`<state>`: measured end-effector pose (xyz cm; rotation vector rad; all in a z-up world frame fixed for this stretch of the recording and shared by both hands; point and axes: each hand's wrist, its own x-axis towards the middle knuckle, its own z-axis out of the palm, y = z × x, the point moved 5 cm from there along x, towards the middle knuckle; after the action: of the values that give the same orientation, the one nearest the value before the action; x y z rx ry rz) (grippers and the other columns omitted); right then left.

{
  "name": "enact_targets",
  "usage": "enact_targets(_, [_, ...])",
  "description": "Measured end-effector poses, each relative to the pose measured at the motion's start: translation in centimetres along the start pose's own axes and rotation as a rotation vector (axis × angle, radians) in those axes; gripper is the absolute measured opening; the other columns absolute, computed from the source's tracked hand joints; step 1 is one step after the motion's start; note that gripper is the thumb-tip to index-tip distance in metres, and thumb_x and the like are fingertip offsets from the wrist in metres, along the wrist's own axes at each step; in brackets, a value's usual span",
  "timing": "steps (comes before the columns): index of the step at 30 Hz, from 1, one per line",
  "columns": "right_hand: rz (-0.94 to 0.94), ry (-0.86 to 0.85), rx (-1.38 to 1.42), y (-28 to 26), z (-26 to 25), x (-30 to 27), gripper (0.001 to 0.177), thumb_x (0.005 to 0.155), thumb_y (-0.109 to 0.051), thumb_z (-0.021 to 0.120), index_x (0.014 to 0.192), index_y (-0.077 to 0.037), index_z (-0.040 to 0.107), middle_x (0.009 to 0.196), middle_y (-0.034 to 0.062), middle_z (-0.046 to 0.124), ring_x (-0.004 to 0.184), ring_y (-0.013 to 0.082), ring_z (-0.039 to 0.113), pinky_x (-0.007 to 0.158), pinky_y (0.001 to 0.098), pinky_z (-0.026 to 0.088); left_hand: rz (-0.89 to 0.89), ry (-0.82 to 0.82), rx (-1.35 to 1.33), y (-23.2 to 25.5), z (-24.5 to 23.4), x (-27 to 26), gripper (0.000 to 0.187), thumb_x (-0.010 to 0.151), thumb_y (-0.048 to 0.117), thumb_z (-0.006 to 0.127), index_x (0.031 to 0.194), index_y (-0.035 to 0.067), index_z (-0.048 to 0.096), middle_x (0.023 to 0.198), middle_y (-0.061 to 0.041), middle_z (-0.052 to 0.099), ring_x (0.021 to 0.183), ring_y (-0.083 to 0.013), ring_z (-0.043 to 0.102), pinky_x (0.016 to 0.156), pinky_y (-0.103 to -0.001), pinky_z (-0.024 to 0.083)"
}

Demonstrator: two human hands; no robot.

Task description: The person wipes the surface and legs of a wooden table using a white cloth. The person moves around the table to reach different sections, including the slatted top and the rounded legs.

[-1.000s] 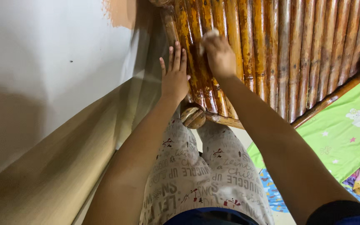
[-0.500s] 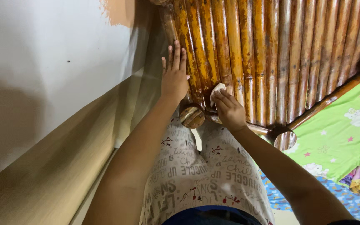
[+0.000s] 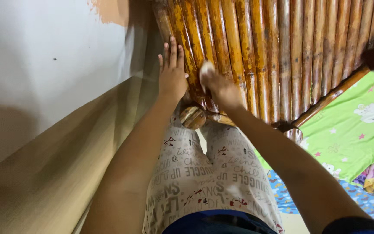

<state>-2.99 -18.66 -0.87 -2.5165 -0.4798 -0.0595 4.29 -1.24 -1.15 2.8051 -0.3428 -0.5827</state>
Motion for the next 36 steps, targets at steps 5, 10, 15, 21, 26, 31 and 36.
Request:
enact_targets(5, [-0.117,-0.103,0.013,-3.0,-2.3,-7.8,0.023,0.103,-0.006,0.061,0.124,-0.006,0.071,0.129,0.0163,0.071,0.117,0.0290,0.072,0.095,0.0390,0.064,-0.010,-0.007,0.013,0.0,0.0,-0.2,0.092,0.093,0.015,0.071,0.166,0.005,0.015,0.172,-0.009,-0.009,0.159,-0.0305,0.002,0.129,-0.051,0.010])
enact_targets(10, [-0.059,-0.027,0.002,-2.4,-1.8,-6.2,0.025,0.106,0.004,0.062,0.126,-0.003,0.075,0.130,0.0170,0.072,0.119,0.0320,0.069,0.094,0.0348,0.061,-0.029,-0.038,-0.033,0.2,-0.2,0.0,0.091,0.095,0.017,0.070,0.164,0.005,0.012,0.170,-0.010,-0.011,0.159,-0.0309,0.000,0.130,-0.051,0.009])
enact_targets(15, [-0.032,-0.015,-0.018,-1.2,-0.7,-3.7,0.027,0.099,0.003,0.059,0.116,-0.009,0.076,0.128,0.0064,0.074,0.123,0.0251,0.070,0.100,0.0358,0.062,-0.024,-0.078,-0.008,0.3,-0.3,-0.3,0.088,0.098,0.016,0.068,0.165,0.003,0.011,0.171,-0.012,-0.014,0.161,-0.0340,-0.002,0.131,-0.052,0.007])
enact_targets(21, [-0.103,-0.092,0.011,-1.7,-2.9,-7.7,0.019,0.104,-0.005,0.064,0.118,-0.010,0.075,0.131,0.0093,0.073,0.125,0.0228,0.068,0.099,0.0336,0.063,-0.034,-0.100,0.007,0.3,-0.7,0.3,0.089,0.096,0.016,0.067,0.164,0.004,0.011,0.168,-0.011,-0.016,0.158,-0.0326,-0.005,0.129,-0.053,0.006])
enact_targets(26, [-0.106,-0.130,-0.036,-1.7,-2.6,-9.3,0.022,0.097,-0.011,0.067,0.117,-0.011,0.075,0.127,0.0070,0.074,0.122,0.0230,0.069,0.096,0.0353,0.062,-0.030,-0.072,-0.030,0.4,-1.0,0.0,0.091,0.095,0.015,0.069,0.165,0.004,0.013,0.171,-0.011,-0.012,0.159,-0.0333,-0.001,0.130,-0.052,0.009])
enact_targets(31, [-0.143,0.043,-0.239,-0.3,-0.8,-4.9,0.037,0.098,-0.001,0.069,0.133,-0.013,0.071,0.133,0.0054,0.072,0.128,0.0207,0.068,0.105,0.0366,0.059,-0.006,-0.029,-0.076,0.3,-1.2,0.1,0.092,0.093,0.016,0.072,0.164,0.002,0.014,0.171,-0.012,-0.008,0.159,-0.0347,0.002,0.129,-0.054,0.009])
enact_targets(36, [-0.038,0.086,-0.153,2.7,0.7,3.9,0.040,0.098,0.005,0.067,0.132,-0.016,0.072,0.136,0.0054,0.070,0.133,0.0255,0.064,0.100,0.0357,0.063,0.008,0.016,-0.062,0.6,-1.2,-0.1,0.089,0.094,0.013,0.068,0.164,0.001,0.014,0.170,-0.013,-0.006,0.158,-0.0361,0.002,0.128,-0.056,0.008])
